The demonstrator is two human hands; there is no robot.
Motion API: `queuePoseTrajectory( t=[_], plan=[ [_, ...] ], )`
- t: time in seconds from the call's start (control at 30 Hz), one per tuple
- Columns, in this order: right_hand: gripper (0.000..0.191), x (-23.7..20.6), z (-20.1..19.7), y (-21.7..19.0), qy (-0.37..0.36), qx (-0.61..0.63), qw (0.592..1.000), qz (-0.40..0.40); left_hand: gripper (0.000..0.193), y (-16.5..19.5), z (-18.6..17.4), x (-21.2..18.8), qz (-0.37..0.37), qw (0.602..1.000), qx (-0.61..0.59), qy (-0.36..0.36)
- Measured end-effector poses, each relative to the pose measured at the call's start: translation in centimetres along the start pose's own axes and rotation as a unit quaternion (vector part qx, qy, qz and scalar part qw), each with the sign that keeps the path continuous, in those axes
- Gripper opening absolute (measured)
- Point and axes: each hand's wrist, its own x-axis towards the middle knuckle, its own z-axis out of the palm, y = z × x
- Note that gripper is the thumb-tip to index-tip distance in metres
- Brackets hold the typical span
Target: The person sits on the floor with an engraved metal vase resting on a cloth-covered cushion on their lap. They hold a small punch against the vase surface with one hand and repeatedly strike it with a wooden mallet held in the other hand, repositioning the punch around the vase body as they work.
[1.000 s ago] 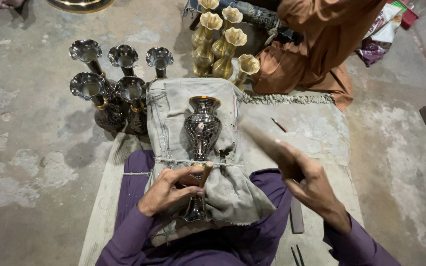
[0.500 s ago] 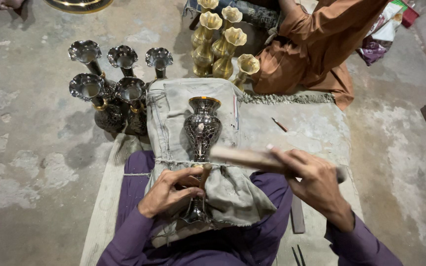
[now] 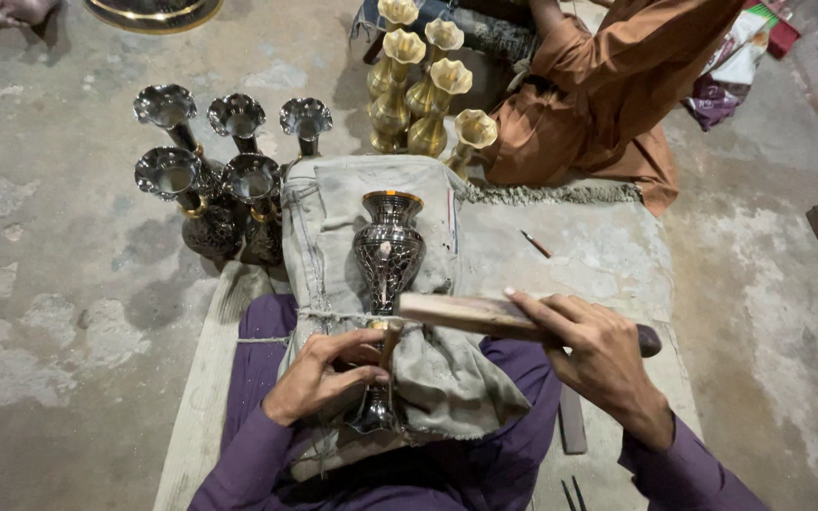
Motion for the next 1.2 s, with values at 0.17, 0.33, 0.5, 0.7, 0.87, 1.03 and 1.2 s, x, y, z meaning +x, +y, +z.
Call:
queuePoseTrajectory(
  t=[0.17, 0.33, 0.5, 0.7, 0.87, 1.03, 1.2],
  plan=[
    [0.078, 0.4, -0.6, 0.1, 0.004, 0.172, 0.985, 0.016, 0.052, -1.6, 0.0, -0.4, 0.021, 1.0, -0.005, 0.011],
    [0.07, 0.4, -0.5, 0.6, 0.009, 0.089, 0.996, 0.006, 0.053, -3.5, 0.0, -0.4, 0.067, 0.997, 0.032, 0.022],
    [0.053, -0.9, 0.1, 0.3, -0.075, -0.098, 0.992, -0.025, 0.048, -3.3, 0.1, -0.6, 0.087, 0.995, 0.033, 0.028],
    [0.057, -3.0, 3.3, 0.2, 0.044, 0.393, 0.918, 0.038, 0.05, 0.3, 1.2, -0.6, 0.0, 0.997, 0.02, 0.077],
    [0.029, -4.2, 8.7, -0.8, 0.112, 0.596, 0.794, 0.031, 0.049, 3.6, 1.7, 0.7, -0.034, 0.995, 0.085, 0.032],
    [0.027, -4.0, 12.3, -1.3, -0.032, 0.634, 0.766, 0.101, 0.049, 5.2, 2.0, 1.4, -0.098, 0.982, 0.163, 0.012],
    [0.051, -4.9, 9.5, 0.6, 0.012, 0.385, 0.893, 0.233, 0.05, 4.9, 2.2, 1.5, -0.031, 0.984, 0.174, 0.013]
  ],
)
